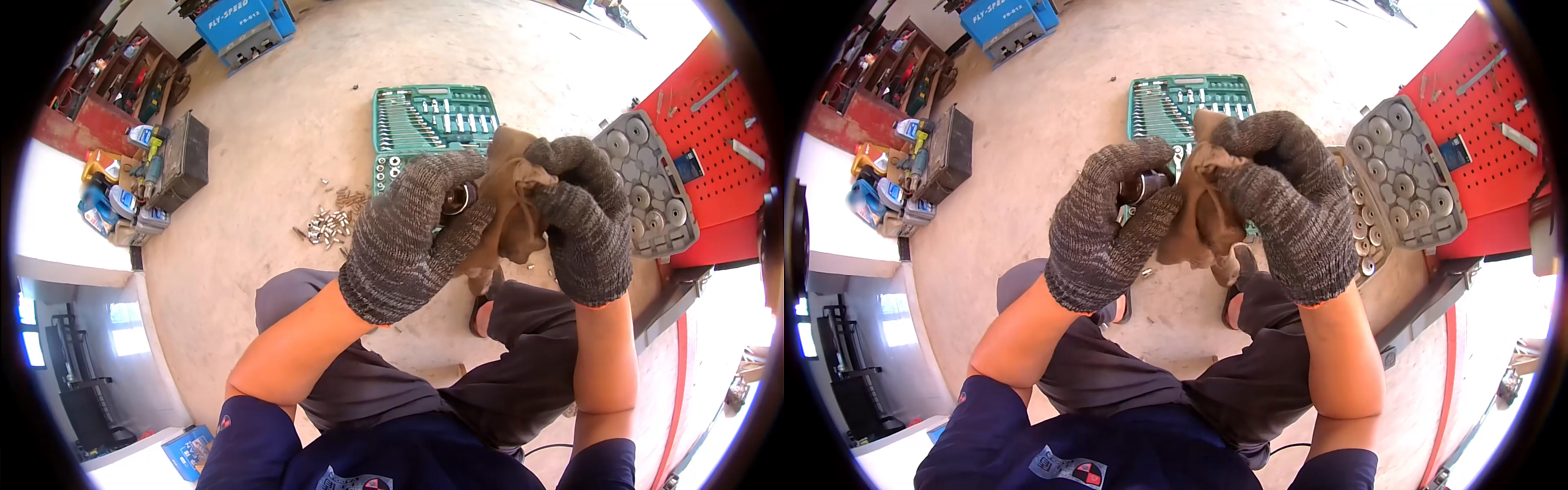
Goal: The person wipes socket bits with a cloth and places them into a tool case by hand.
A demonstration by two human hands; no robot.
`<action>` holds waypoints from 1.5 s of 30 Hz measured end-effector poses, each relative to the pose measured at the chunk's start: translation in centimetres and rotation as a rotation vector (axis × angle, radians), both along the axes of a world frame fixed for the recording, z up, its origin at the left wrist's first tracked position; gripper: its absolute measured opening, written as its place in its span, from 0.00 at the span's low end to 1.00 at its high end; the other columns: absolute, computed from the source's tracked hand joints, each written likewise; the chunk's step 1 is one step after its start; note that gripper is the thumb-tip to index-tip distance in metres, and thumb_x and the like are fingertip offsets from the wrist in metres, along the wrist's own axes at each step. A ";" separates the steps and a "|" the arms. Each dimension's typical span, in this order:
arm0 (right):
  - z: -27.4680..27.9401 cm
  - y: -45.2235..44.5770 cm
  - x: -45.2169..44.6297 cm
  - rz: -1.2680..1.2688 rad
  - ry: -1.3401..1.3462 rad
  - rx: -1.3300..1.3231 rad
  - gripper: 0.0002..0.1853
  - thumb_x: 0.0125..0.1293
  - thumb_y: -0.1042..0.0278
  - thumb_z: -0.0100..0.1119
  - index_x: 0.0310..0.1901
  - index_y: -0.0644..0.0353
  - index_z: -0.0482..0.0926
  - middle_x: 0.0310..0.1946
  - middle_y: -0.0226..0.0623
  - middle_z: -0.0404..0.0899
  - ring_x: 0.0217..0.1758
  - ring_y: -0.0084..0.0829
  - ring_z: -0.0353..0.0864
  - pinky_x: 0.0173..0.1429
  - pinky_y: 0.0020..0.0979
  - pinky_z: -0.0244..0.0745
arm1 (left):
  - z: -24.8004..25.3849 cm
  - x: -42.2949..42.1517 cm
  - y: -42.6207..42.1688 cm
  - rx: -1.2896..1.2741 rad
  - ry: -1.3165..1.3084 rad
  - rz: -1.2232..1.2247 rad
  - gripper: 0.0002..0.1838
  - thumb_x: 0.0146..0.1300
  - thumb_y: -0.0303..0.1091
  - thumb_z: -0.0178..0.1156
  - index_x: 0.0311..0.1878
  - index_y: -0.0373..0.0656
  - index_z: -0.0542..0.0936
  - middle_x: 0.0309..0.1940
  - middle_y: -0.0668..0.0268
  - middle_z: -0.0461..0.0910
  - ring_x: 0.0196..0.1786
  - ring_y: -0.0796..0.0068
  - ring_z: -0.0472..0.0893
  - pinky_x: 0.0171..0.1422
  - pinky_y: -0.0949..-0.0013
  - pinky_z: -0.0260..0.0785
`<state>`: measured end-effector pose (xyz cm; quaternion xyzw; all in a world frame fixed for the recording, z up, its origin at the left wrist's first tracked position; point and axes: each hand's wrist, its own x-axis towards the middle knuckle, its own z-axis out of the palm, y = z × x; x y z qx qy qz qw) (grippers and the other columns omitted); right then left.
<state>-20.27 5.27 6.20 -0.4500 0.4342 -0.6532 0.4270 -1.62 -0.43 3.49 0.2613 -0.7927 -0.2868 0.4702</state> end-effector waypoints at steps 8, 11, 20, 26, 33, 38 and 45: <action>-1.1 -0.2 -0.6 0.187 -0.130 -0.062 0.17 0.62 0.72 0.60 0.52 0.65 0.76 0.52 0.39 0.79 0.57 0.30 0.78 0.62 0.32 0.75 | -0.2 0.4 -0.6 0.130 0.058 -0.079 0.24 0.61 0.21 0.57 0.62 0.43 0.72 0.39 0.65 0.79 0.36 0.82 0.78 0.42 0.74 0.74; 0.1 -0.1 0.7 0.114 -0.112 -0.111 0.26 0.57 0.66 0.65 0.57 0.65 0.74 0.51 0.40 0.78 0.53 0.30 0.78 0.61 0.31 0.74 | 0.9 0.7 -0.7 0.292 0.060 -0.147 0.23 0.62 0.22 0.58 0.62 0.42 0.73 0.39 0.66 0.80 0.36 0.82 0.78 0.42 0.74 0.74; -1.3 -1.0 -0.8 -0.115 0.506 -0.095 0.24 0.61 0.67 0.66 0.57 0.65 0.74 0.54 0.43 0.78 0.59 0.34 0.77 0.64 0.33 0.72 | 1.6 1.9 -1.0 0.841 0.204 -0.323 0.10 0.66 0.32 0.62 0.47 0.37 0.80 0.33 0.64 0.82 0.32 0.81 0.81 0.35 0.75 0.76; 0.0 0.1 2.9 -0.031 0.734 -0.193 0.19 0.65 0.70 0.63 0.57 0.62 0.76 0.50 0.42 0.80 0.49 0.32 0.81 0.53 0.33 0.78 | 2.5 2.2 -1.1 1.204 0.480 -0.537 0.09 0.66 0.31 0.62 0.46 0.37 0.81 0.33 0.65 0.83 0.31 0.81 0.81 0.35 0.77 0.77; -0.1 -0.1 1.9 0.043 0.504 0.117 0.11 0.68 0.67 0.58 0.48 0.63 0.80 0.36 0.35 0.82 0.41 0.23 0.79 0.47 0.28 0.76 | 0.7 1.0 -0.6 0.374 0.136 -0.147 0.13 0.63 0.28 0.63 0.51 0.40 0.78 0.40 0.64 0.82 0.41 0.78 0.81 0.45 0.75 0.76; 0.8 0.2 1.6 0.181 0.415 0.162 0.12 0.66 0.66 0.62 0.47 0.63 0.80 0.35 0.33 0.81 0.40 0.22 0.78 0.47 0.27 0.76 | 2.4 1.7 -0.6 0.760 0.146 -0.319 0.17 0.60 0.26 0.65 0.52 0.40 0.78 0.43 0.64 0.81 0.45 0.76 0.80 0.49 0.72 0.75; -1.1 -0.4 3.2 0.032 0.207 0.152 0.10 0.67 0.66 0.62 0.45 0.63 0.78 0.38 0.31 0.80 0.39 0.22 0.77 0.46 0.26 0.75 | 0.5 1.6 -0.8 0.073 0.027 -0.086 0.12 0.61 0.24 0.63 0.49 0.39 0.80 0.40 0.64 0.81 0.42 0.77 0.81 0.45 0.72 0.74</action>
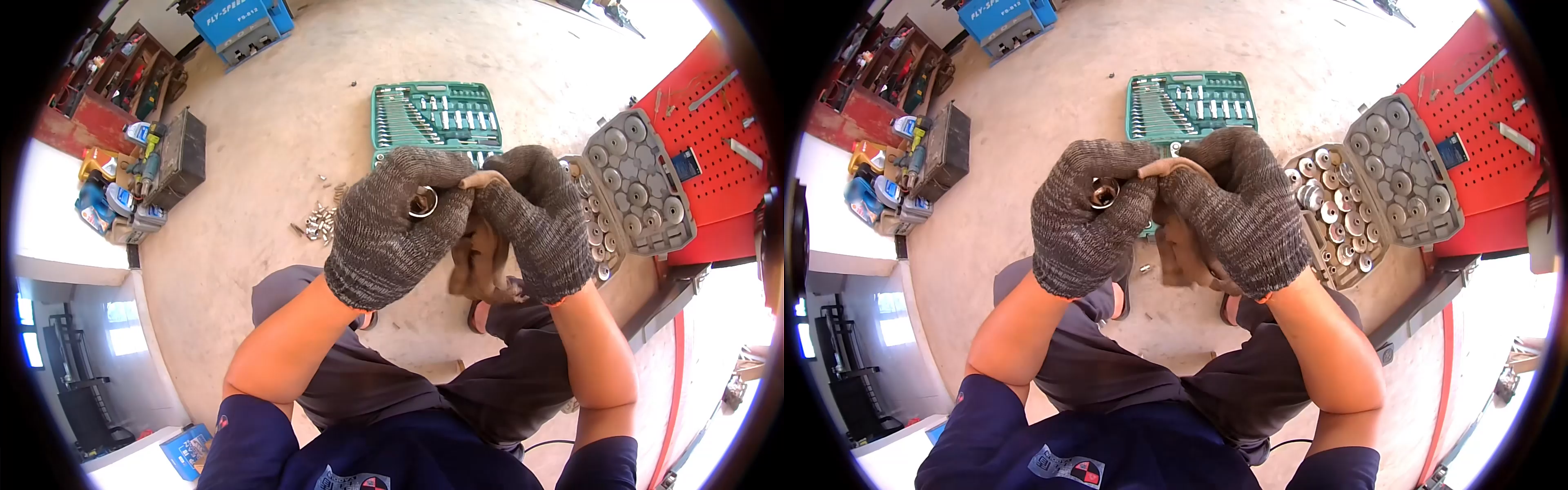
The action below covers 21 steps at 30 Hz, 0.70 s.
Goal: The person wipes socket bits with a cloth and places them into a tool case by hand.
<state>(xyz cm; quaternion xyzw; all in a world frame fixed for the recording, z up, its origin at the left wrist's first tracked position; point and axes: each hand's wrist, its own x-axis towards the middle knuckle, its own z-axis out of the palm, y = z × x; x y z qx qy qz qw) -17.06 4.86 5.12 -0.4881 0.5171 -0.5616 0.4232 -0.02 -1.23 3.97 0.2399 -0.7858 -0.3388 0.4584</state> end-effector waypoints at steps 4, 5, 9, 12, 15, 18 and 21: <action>0.1 0.3 -0.4 0.045 -0.062 0.070 0.10 0.68 0.69 0.60 0.47 0.64 0.77 0.40 0.32 0.80 0.42 0.22 0.77 0.48 0.27 0.76 | 0.6 -0.6 0.5 -0.220 -0.096 0.133 0.16 0.58 0.26 0.66 0.51 0.44 0.81 0.35 0.63 0.81 0.34 0.71 0.82 0.38 0.70 0.74; 0.4 0.6 0.0 0.034 -0.153 0.075 0.12 0.68 0.69 0.60 0.50 0.65 0.77 0.41 0.33 0.80 0.45 0.22 0.78 0.50 0.27 0.76 | 1.2 -0.5 0.5 -0.352 -0.221 0.199 0.18 0.56 0.27 0.67 0.52 0.46 0.81 0.33 0.63 0.81 0.31 0.68 0.81 0.36 0.68 0.74; -0.3 1.3 0.7 -0.105 -0.320 -0.022 0.16 0.67 0.71 0.61 0.55 0.65 0.77 0.44 0.34 0.81 0.50 0.24 0.78 0.56 0.27 0.75 | 1.3 -0.6 0.8 -0.369 -0.433 0.119 0.24 0.59 0.42 0.66 0.60 0.54 0.78 0.38 0.65 0.82 0.32 0.67 0.82 0.34 0.66 0.75; -0.9 1.1 -0.1 -0.060 -0.287 0.003 0.17 0.67 0.72 0.61 0.57 0.65 0.76 0.47 0.36 0.81 0.50 0.26 0.79 0.57 0.28 0.75 | 1.0 -0.6 0.5 -0.365 -0.401 0.123 0.24 0.60 0.43 0.65 0.61 0.53 0.77 0.39 0.66 0.83 0.32 0.68 0.83 0.35 0.67 0.76; -1.1 0.9 -1.3 -0.039 -0.142 -0.070 0.18 0.67 0.74 0.60 0.57 0.64 0.76 0.48 0.36 0.81 0.50 0.26 0.79 0.57 0.28 0.76 | 0.3 -0.9 0.5 -0.133 -0.109 -0.019 0.20 0.63 0.37 0.64 0.58 0.48 0.78 0.42 0.64 0.84 0.36 0.71 0.84 0.39 0.68 0.77; 0.1 0.7 -0.8 -0.039 0.111 -0.175 0.20 0.65 0.77 0.59 0.59 0.63 0.75 0.49 0.38 0.82 0.49 0.27 0.81 0.55 0.29 0.77 | 0.1 -0.9 -0.2 0.193 0.080 -0.089 0.15 0.65 0.31 0.62 0.54 0.42 0.78 0.43 0.62 0.84 0.42 0.76 0.83 0.45 0.69 0.77; 0.4 0.7 0.4 -0.111 0.322 -0.287 0.25 0.62 0.80 0.59 0.63 0.62 0.71 0.49 0.41 0.82 0.46 0.31 0.83 0.50 0.32 0.79 | 0.4 -1.0 -0.1 0.385 -0.008 -0.023 0.13 0.65 0.29 0.64 0.52 0.40 0.77 0.42 0.65 0.83 0.44 0.78 0.82 0.50 0.73 0.75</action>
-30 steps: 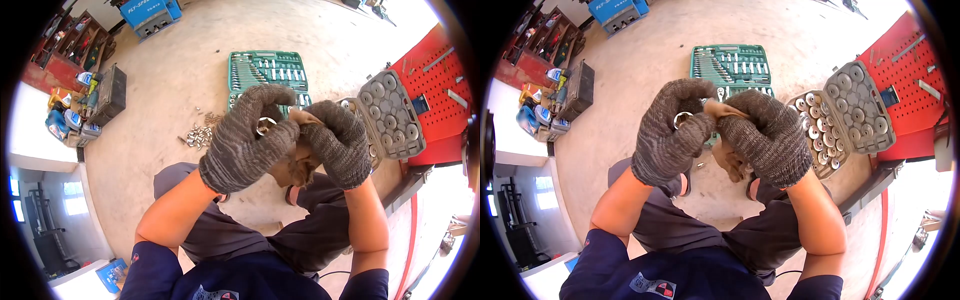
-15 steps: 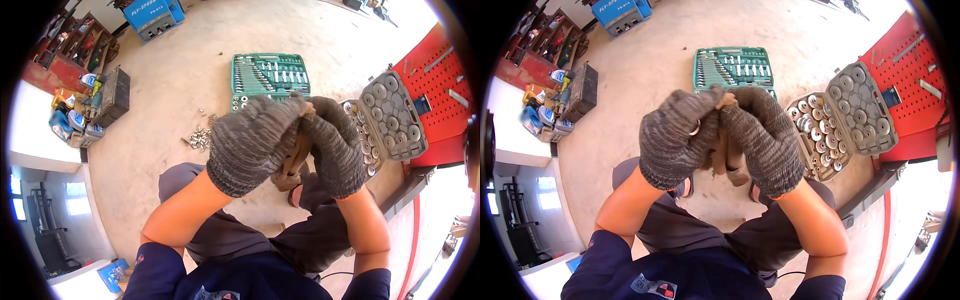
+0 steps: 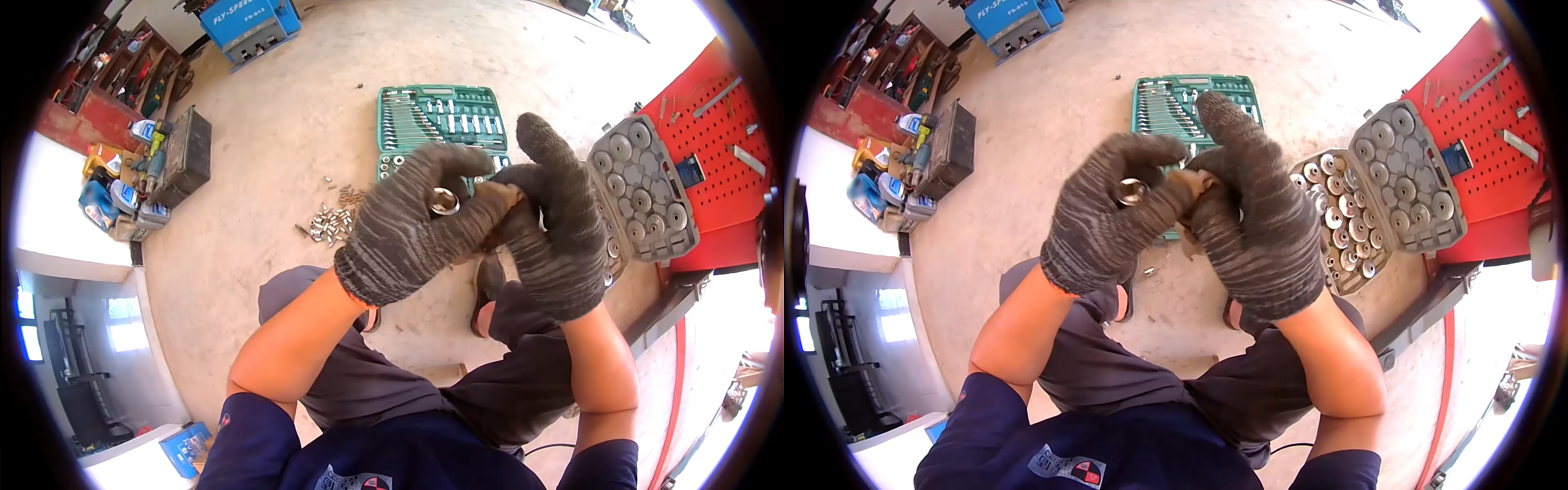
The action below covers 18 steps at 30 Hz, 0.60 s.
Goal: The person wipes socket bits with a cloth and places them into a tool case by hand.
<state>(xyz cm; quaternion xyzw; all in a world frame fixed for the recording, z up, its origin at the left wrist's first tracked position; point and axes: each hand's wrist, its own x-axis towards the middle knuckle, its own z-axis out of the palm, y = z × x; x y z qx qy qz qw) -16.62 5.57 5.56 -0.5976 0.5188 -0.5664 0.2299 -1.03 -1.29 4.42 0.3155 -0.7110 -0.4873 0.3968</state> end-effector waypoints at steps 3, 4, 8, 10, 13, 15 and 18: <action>0.1 -0.1 0.0 -0.034 0.318 -0.061 0.31 0.59 0.83 0.58 0.67 0.59 0.68 0.49 0.46 0.82 0.42 0.38 0.85 0.46 0.36 0.79 | -0.6 0.0 0.2 0.093 0.011 -0.085 0.11 0.66 0.28 0.63 0.50 0.41 0.78 0.40 0.66 0.84 0.43 0.79 0.81 0.49 0.72 0.75; 0.3 -0.3 -0.1 -0.053 0.527 -0.051 0.34 0.57 0.85 0.58 0.68 0.58 0.66 0.48 0.48 0.81 0.40 0.41 0.85 0.45 0.37 0.79 | -1.0 0.3 0.1 0.083 0.054 -0.115 0.11 0.65 0.29 0.64 0.50 0.41 0.78 0.41 0.65 0.83 0.44 0.78 0.82 0.49 0.72 0.76; 0.2 0.3 1.1 0.111 0.010 0.067 0.28 0.64 0.78 0.58 0.66 0.60 0.67 0.45 0.43 0.82 0.44 0.38 0.84 0.47 0.38 0.80 | 0.0 1.4 0.2 -0.006 -0.051 -0.040 0.14 0.63 0.28 0.64 0.51 0.40 0.78 0.44 0.63 0.82 0.45 0.76 0.82 0.48 0.71 0.77; 1.1 -0.3 0.4 0.225 -0.278 0.137 0.27 0.65 0.75 0.59 0.66 0.61 0.66 0.45 0.41 0.81 0.46 0.35 0.83 0.49 0.37 0.79 | 0.2 1.8 -0.3 -0.049 -0.047 0.002 0.14 0.63 0.27 0.63 0.52 0.40 0.78 0.47 0.62 0.81 0.46 0.76 0.82 0.49 0.71 0.77; 1.8 -0.2 -1.0 0.405 -0.548 0.421 0.25 0.68 0.68 0.60 0.64 0.64 0.68 0.43 0.39 0.82 0.48 0.30 0.81 0.51 0.33 0.78 | -0.1 1.7 0.1 0.120 0.363 -0.276 0.13 0.64 0.25 0.61 0.52 0.40 0.79 0.49 0.61 0.82 0.48 0.77 0.82 0.51 0.72 0.76; 0.0 -0.6 -1.4 0.360 -0.401 0.476 0.17 0.68 0.63 0.61 0.53 0.66 0.77 0.37 0.36 0.82 0.43 0.26 0.80 0.48 0.27 0.76 | 0.4 2.0 0.2 0.015 0.192 -0.213 0.13 0.64 0.25 0.62 0.52 0.40 0.79 0.48 0.61 0.83 0.48 0.76 0.83 0.51 0.71 0.77; 0.1 -0.4 -1.2 0.272 -0.394 0.537 0.15 0.68 0.63 0.62 0.47 0.67 0.80 0.34 0.34 0.82 0.39 0.25 0.79 0.46 0.26 0.76 | 0.3 2.3 -0.5 -0.189 -0.010 -0.101 0.14 0.62 0.27 0.64 0.52 0.42 0.80 0.46 0.62 0.84 0.47 0.72 0.84 0.50 0.69 0.77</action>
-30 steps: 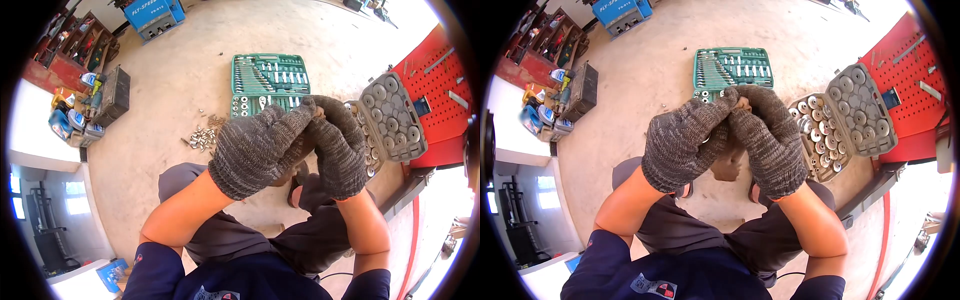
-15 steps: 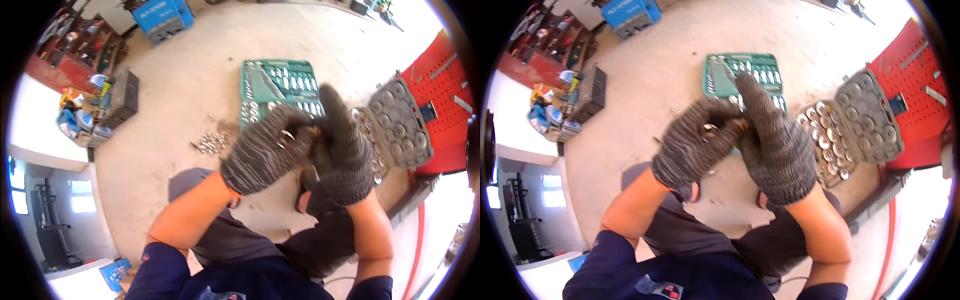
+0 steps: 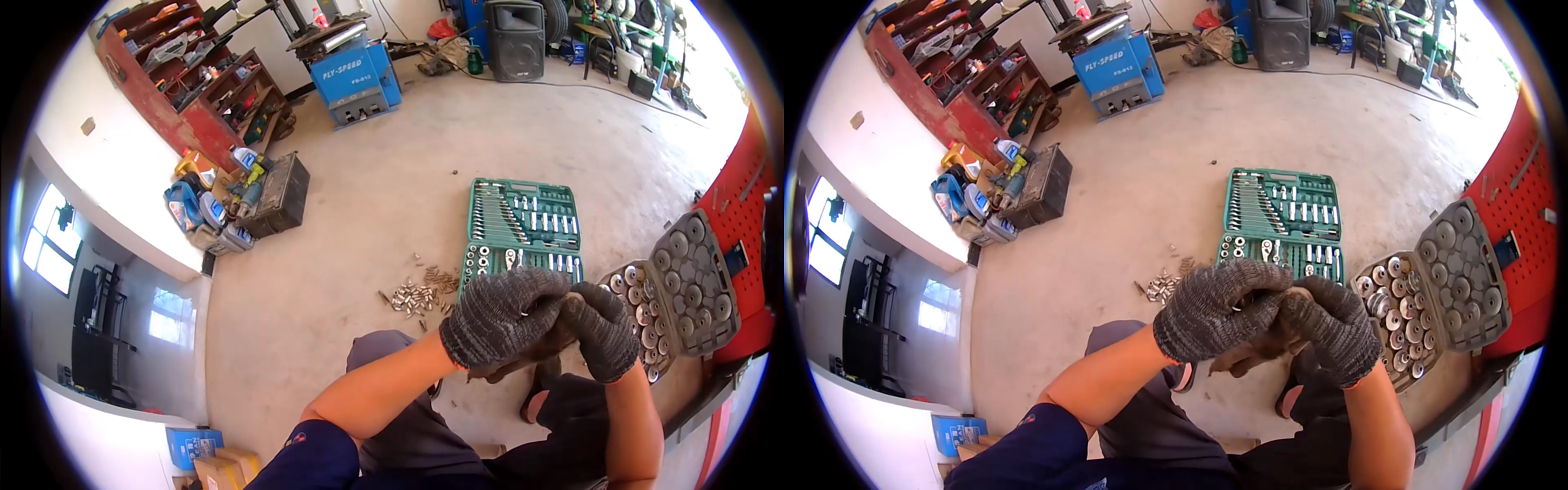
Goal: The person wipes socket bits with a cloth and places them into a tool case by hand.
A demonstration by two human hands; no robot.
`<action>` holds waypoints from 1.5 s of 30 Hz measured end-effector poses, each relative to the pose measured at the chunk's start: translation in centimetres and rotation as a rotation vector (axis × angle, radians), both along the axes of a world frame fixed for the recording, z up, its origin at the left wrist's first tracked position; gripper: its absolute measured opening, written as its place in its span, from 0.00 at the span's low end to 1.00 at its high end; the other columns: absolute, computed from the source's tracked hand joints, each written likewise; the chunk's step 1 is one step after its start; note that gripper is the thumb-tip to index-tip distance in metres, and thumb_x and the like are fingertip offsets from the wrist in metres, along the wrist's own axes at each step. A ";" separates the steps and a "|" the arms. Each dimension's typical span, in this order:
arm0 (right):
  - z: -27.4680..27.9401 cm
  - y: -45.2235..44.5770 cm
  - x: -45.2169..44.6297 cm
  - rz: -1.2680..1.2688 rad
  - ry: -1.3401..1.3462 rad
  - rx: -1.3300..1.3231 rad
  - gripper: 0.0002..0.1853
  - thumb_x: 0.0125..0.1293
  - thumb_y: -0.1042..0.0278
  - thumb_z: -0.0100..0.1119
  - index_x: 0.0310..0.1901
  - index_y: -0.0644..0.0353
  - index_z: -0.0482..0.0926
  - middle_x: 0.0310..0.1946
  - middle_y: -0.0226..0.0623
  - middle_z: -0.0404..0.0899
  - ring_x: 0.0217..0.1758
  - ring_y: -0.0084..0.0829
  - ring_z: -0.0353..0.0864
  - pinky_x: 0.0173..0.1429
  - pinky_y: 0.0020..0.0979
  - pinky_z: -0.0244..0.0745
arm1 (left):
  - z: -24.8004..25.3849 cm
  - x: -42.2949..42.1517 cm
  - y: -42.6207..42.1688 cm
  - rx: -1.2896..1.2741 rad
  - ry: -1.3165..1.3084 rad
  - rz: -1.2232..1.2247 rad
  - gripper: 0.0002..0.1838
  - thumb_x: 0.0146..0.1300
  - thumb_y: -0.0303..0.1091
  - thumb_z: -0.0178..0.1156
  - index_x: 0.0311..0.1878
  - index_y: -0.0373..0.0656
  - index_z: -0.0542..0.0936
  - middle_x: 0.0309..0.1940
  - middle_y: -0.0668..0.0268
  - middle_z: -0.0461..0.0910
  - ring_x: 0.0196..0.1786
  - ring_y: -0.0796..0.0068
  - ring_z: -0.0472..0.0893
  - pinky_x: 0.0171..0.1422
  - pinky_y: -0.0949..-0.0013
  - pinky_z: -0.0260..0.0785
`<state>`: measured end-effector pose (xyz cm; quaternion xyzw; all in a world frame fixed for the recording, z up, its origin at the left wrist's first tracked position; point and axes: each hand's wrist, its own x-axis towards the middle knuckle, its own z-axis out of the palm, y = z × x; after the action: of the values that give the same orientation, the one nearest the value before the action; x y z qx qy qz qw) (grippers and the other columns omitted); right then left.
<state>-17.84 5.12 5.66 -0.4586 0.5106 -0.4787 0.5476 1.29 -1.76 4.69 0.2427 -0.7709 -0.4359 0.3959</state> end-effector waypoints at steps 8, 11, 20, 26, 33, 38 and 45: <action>1.6 0.5 0.6 0.005 0.222 -0.057 0.12 0.67 0.65 0.61 0.48 0.60 0.82 0.32 0.34 0.80 0.35 0.24 0.81 0.39 0.27 0.77 | -0.3 -0.1 -0.6 0.069 -0.015 -0.143 0.30 0.55 0.21 0.61 0.63 0.44 0.70 0.53 0.61 0.76 0.57 0.74 0.76 0.58 0.67 0.72; 2.0 0.8 0.1 0.021 0.310 -0.003 0.13 0.67 0.64 0.61 0.49 0.58 0.82 0.33 0.36 0.80 0.35 0.24 0.81 0.39 0.27 0.76 | -0.6 -0.2 -0.2 0.084 0.028 -0.260 0.32 0.51 0.15 0.56 0.64 0.43 0.70 0.57 0.60 0.74 0.61 0.69 0.75 0.64 0.64 0.69; 0.9 0.8 -0.4 0.113 0.657 -0.468 0.11 0.64 0.68 0.64 0.46 0.62 0.81 0.32 0.32 0.80 0.34 0.23 0.78 0.41 0.27 0.75 | -1.0 -0.8 0.2 -0.146 -0.140 -0.003 0.38 0.46 0.10 0.53 0.66 0.43 0.70 0.52 0.53 0.77 0.54 0.57 0.81 0.57 0.62 0.74; -0.3 0.3 -0.7 -0.013 0.689 -0.317 0.17 0.58 0.62 0.70 0.46 0.59 0.79 0.34 0.44 0.82 0.37 0.40 0.84 0.43 0.37 0.79 | -0.3 -1.1 0.3 -0.338 -0.154 -0.054 0.33 0.52 0.16 0.55 0.66 0.41 0.70 0.54 0.52 0.78 0.54 0.56 0.79 0.56 0.61 0.74; -0.8 0.8 0.6 -0.046 0.356 -0.462 0.15 0.59 0.71 0.69 0.47 0.60 0.77 0.36 0.40 0.82 0.39 0.30 0.83 0.44 0.32 0.79 | -2.4 -1.0 0.3 0.076 0.009 -0.085 0.27 0.52 0.16 0.46 0.59 0.37 0.71 0.52 0.62 0.77 0.55 0.73 0.77 0.58 0.68 0.72; 0.5 1.0 0.3 -0.037 0.340 -0.435 0.13 0.58 0.76 0.67 0.45 0.59 0.79 0.35 0.38 0.81 0.39 0.30 0.83 0.43 0.32 0.79 | -2.3 -0.9 0.6 0.097 0.071 -0.131 0.24 0.53 0.18 0.47 0.57 0.37 0.72 0.47 0.64 0.76 0.50 0.75 0.77 0.57 0.70 0.73; 1.5 0.9 1.4 -0.007 0.978 -0.869 0.11 0.55 0.76 0.67 0.41 0.58 0.82 0.35 0.41 0.79 0.38 0.42 0.81 0.44 0.36 0.78 | -1.7 -1.4 0.5 0.130 -0.037 0.071 0.17 0.57 0.23 0.56 0.52 0.38 0.74 0.43 0.59 0.77 0.46 0.64 0.79 0.51 0.62 0.74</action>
<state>-16.45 6.05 7.18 -0.8014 0.4621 -0.3795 0.0155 -0.09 -1.24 3.03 0.3030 -0.7392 -0.4661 0.3802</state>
